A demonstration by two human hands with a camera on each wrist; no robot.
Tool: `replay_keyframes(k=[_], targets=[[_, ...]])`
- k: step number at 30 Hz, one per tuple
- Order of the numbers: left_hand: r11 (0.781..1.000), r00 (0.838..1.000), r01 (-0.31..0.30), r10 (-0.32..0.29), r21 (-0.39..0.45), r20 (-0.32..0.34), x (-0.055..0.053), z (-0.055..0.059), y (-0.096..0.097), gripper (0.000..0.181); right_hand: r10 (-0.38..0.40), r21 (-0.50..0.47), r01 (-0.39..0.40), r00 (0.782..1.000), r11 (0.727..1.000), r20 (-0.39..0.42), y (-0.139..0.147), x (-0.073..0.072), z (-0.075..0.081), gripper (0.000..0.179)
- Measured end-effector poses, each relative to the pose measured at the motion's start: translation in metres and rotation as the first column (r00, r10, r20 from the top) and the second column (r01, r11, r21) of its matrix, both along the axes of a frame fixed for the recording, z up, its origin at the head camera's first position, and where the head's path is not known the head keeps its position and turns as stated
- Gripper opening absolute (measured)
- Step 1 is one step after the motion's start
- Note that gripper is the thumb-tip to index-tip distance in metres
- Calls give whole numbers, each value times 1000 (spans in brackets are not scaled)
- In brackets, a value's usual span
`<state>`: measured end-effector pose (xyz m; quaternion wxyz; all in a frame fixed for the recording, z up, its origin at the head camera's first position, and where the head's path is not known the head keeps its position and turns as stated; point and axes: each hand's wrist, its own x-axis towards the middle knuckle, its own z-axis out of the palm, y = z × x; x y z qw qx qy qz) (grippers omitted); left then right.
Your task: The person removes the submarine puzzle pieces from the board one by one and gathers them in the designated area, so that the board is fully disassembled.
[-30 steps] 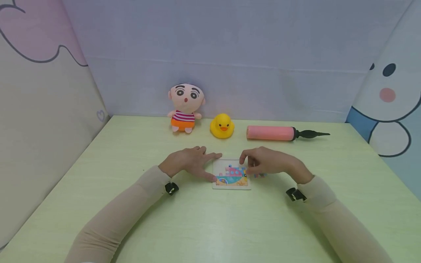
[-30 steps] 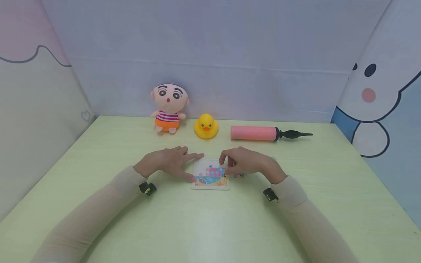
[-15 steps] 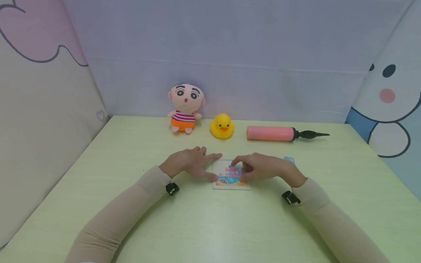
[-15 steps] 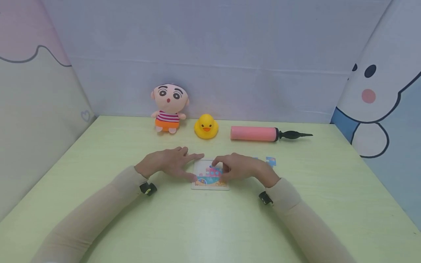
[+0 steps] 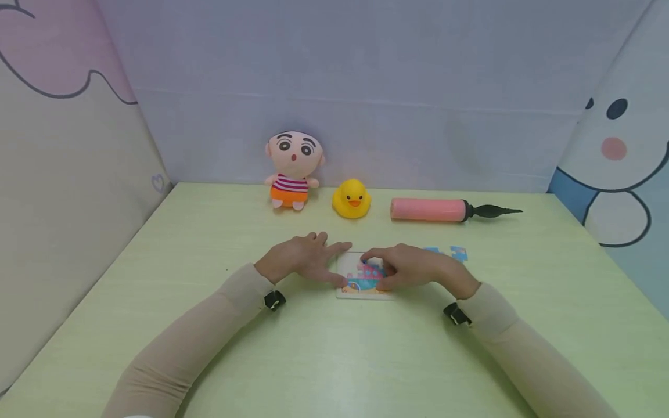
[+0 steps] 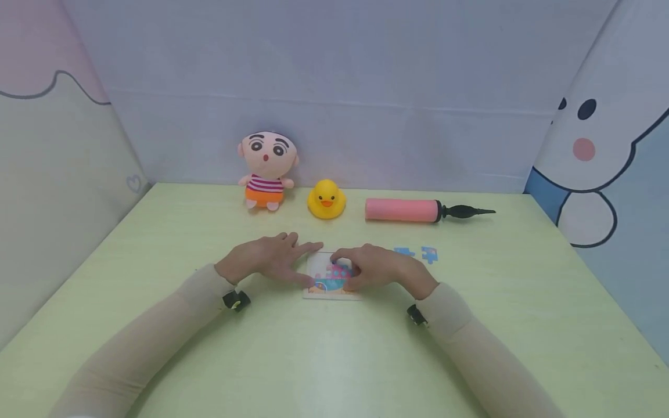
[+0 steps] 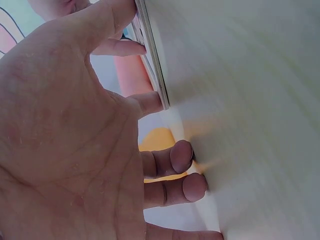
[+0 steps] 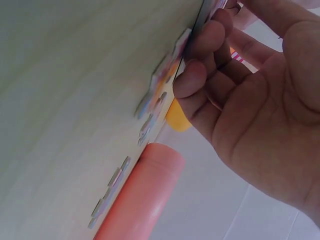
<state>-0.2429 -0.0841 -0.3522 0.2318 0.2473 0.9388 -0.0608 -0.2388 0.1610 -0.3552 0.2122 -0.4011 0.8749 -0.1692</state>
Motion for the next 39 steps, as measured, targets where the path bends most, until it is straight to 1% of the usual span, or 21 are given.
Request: replay_keyframes(k=[6,13,19,30,35,39], targets=[[1000,1000,-4,4,-4,-3,1,1,1,89,-6,-11,6,1000,1000,7,0,1,0,52],[1000,1000,-11,11,6,-12,3,1,0,90,-33,13,33,999,999,43,-2,2,1,49],[1000,1000,-6,6,5,-20,4,1,0,89,-42,4,42,997,999,63,-1,3,1,47],[1000,1000,7,-7,-4,-14,2,1,0,89,-29,-26,31,999,999,43,-2,4,2,45],[1000,1000,6,-6,-2,-17,3,1,0,90,-51,-33,53,997,998,54,-2,4,2,46],[1000,1000,-2,2,-4,-14,3,2,1,90,-54,-58,57,997,997,46,-3,4,2,45]])
